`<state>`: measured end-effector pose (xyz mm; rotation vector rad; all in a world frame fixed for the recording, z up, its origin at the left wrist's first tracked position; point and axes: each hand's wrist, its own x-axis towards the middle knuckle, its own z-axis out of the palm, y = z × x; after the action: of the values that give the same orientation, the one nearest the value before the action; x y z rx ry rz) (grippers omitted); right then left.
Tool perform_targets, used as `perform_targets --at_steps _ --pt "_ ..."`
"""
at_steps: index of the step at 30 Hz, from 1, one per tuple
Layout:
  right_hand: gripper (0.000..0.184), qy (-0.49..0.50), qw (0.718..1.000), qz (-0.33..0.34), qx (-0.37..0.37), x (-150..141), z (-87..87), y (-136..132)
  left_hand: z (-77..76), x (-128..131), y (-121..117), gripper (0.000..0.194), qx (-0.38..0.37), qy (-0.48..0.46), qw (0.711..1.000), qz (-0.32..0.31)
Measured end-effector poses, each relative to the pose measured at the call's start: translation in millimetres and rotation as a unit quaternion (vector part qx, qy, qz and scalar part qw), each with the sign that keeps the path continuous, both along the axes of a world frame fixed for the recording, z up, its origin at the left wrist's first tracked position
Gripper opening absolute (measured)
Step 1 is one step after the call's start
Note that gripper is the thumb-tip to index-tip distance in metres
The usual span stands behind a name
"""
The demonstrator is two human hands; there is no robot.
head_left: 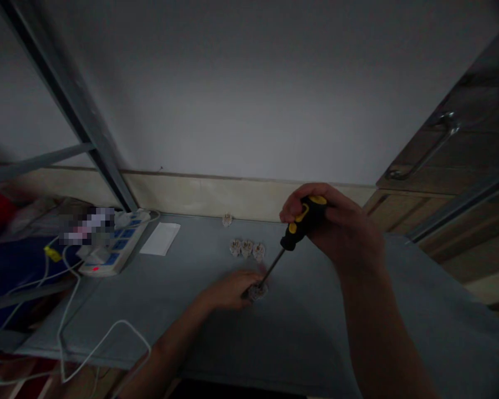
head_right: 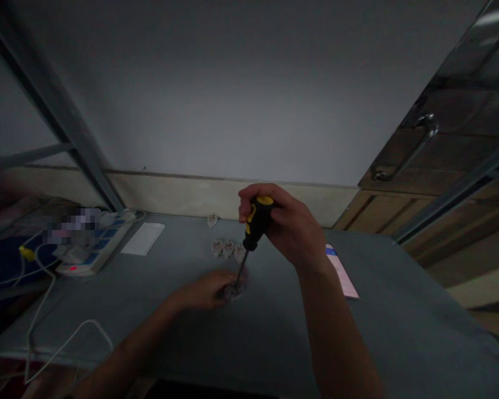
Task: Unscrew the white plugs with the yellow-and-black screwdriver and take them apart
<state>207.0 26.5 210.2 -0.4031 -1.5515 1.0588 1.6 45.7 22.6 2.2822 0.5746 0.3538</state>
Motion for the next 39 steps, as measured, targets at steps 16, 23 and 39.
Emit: perform_targets --at_steps 16,23,39 --pt "0.035 -0.083 0.95 -0.275 0.124 -27 -16.1 -33 1.2 11 -22 0.056 -0.017 0.039 0.988 0.15" --pt "0.026 0.245 0.841 -0.481 0.033 -7 -54.7 -20 9.7 -3 -36 0.063 -0.006 0.035 0.983 0.182" --pt "0.047 0.36 0.848 -0.275 -0.275 50 -162.8 43 41.8 3 165 0.032 0.222 0.096 0.93 0.278"
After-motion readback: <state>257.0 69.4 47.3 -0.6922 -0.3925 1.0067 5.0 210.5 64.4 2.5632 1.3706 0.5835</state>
